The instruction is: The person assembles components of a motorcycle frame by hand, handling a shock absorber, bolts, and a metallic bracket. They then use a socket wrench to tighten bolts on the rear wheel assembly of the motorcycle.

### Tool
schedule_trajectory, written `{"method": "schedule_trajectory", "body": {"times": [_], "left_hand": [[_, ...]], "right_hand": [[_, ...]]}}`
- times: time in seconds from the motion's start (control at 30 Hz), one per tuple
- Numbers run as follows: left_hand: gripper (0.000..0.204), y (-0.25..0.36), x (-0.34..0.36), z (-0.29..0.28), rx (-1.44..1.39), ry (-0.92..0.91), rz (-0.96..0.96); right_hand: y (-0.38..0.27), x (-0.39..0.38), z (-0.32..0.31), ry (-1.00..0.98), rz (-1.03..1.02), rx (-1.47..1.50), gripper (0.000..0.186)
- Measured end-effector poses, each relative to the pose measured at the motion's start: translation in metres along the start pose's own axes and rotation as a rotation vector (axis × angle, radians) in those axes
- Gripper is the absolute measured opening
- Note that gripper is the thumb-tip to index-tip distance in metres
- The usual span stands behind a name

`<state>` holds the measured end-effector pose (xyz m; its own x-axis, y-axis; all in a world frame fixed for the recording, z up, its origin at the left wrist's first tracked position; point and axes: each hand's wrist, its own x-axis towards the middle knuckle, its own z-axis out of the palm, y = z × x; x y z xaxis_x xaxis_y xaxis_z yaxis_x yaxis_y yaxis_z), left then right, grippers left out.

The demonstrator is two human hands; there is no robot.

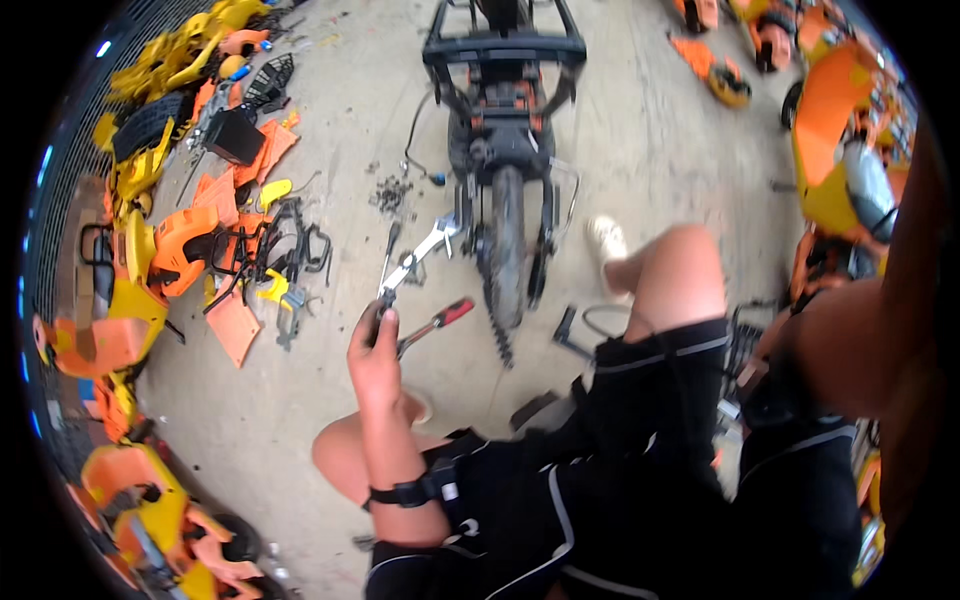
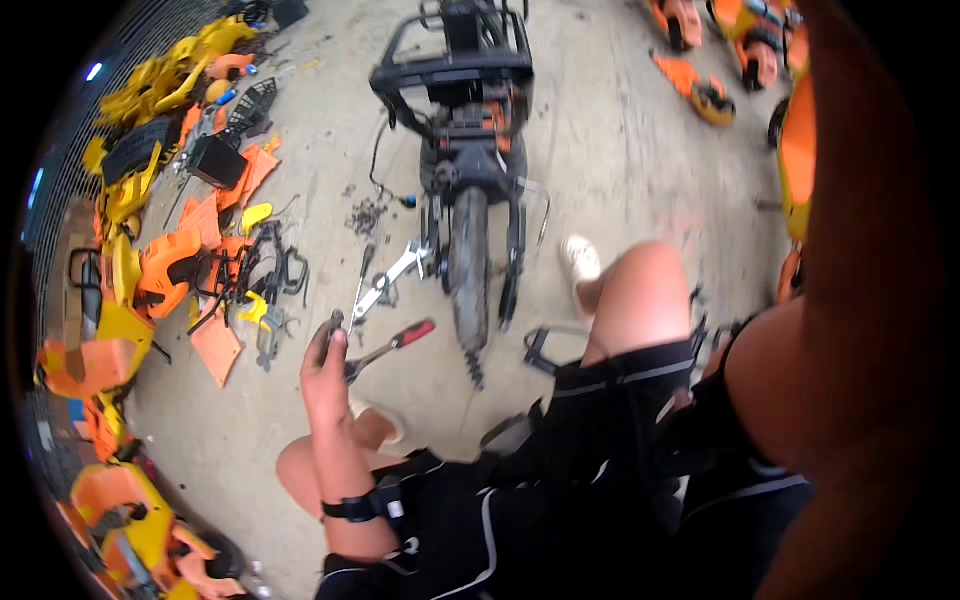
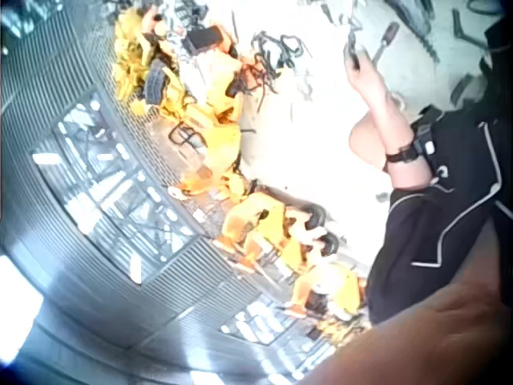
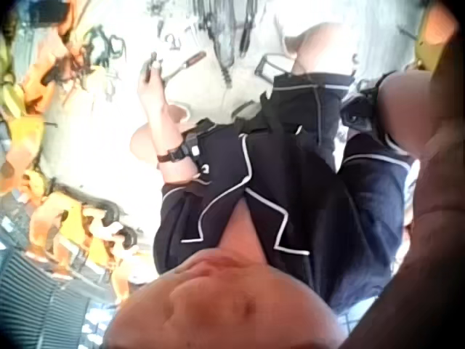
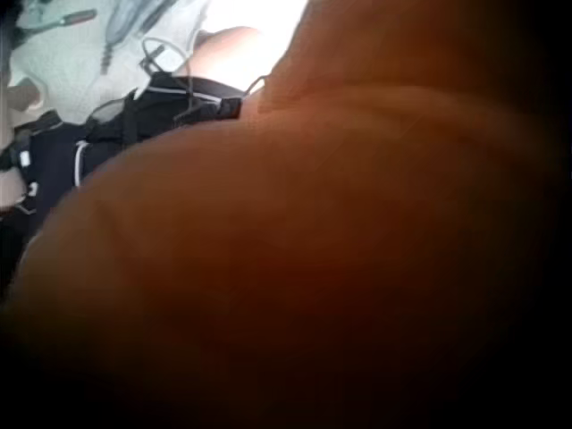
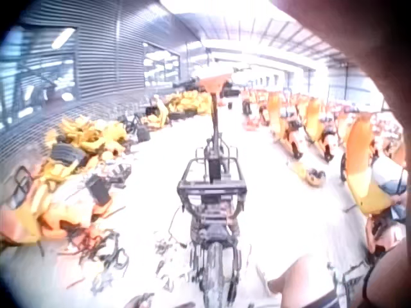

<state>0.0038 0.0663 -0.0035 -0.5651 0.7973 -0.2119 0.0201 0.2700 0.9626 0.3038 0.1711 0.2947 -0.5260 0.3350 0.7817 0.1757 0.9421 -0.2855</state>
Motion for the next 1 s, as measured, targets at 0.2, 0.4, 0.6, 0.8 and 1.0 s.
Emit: {"method": "schedule_trajectory", "body": {"times": [0.2, 0.4, 0.6, 0.8, 1.0], "left_hand": [[0.036, -0.008, 0.015, -0.007, 0.046, 0.007, 0.038], [0.033, -0.061, 0.041, -0.012, 0.045, -0.263, 0.144], [0.031, -0.043, 0.026, -0.055, 0.158, -0.059, -0.114], [0.027, -0.032, -0.004, -0.018, 0.064, -0.040, 0.087], [0.030, -0.024, 0.025, -0.031, 0.138, -0.068, 0.144]], "right_hand": [[-0.010, 0.024, -0.079, 0.171, 0.023, -0.140, 0.046], [-0.079, 0.075, -0.128, 0.303, 0.014, -0.353, 0.048], [-0.052, 0.075, -0.140, 0.409, 0.135, -0.212, 0.051], [-0.047, 0.038, -0.144, 0.324, 0.223, -0.375, 0.053], [-0.010, 0.030, -0.101, 0.245, 0.338, -0.298, 0.056]]}}
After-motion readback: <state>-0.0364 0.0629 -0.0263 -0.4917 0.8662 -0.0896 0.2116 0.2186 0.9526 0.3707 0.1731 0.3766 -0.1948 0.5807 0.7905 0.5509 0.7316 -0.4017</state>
